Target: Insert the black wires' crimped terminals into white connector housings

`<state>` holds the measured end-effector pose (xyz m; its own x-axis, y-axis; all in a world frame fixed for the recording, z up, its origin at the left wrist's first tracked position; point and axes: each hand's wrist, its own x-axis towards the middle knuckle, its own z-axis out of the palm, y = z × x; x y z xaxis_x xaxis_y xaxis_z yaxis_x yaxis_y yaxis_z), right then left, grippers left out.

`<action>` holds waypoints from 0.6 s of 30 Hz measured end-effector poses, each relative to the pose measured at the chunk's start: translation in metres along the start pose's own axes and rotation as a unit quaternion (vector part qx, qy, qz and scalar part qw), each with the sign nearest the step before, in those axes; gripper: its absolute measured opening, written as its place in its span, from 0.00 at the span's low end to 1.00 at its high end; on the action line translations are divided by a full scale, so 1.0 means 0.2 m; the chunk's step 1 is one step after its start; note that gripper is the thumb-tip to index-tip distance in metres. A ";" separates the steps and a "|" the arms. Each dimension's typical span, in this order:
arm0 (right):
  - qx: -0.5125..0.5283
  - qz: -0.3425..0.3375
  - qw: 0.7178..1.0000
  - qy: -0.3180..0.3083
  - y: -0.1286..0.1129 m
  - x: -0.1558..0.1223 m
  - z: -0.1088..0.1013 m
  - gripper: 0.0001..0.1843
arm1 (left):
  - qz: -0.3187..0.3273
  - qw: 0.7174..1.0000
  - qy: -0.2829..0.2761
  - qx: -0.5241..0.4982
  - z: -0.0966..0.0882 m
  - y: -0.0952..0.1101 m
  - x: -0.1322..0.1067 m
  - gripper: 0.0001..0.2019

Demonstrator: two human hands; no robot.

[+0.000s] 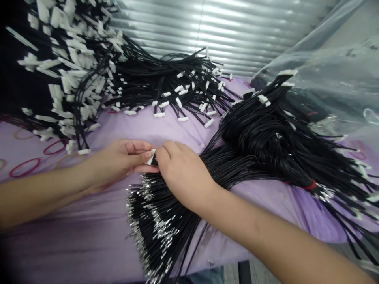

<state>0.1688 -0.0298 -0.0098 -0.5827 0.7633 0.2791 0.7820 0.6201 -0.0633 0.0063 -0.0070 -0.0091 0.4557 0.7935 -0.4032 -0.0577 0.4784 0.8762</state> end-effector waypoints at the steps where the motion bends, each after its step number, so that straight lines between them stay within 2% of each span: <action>1: 0.006 0.005 1.000 -0.002 0.00 0.00 -0.01 0.10 | 0.000 1.000 -0.006 -0.002 0.00 0.00 0.00 0.04; 6: 0.073 0.009 0.997 0.035 0.03 -0.06 -0.10 0.10 | -0.010 0.999 -0.003 -0.034 -0.03 0.01 -0.01 0.05; 11: 0.094 -0.017 0.995 -0.037 0.04 -0.11 -0.12 0.07 | 0.010 0.998 0.011 -0.053 -0.04 0.00 0.00 0.04; 18: 0.124 -0.007 0.991 -0.051 0.04 -0.11 -0.09 0.06 | 0.002 0.999 0.029 -0.037 -0.04 0.00 0.01 0.04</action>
<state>0.1917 -0.0442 0.0004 -0.6224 0.7609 0.1835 0.7027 0.6464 -0.2972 0.0004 -0.0022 -0.0115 0.4030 0.8154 -0.4156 -0.1255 0.4991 0.8574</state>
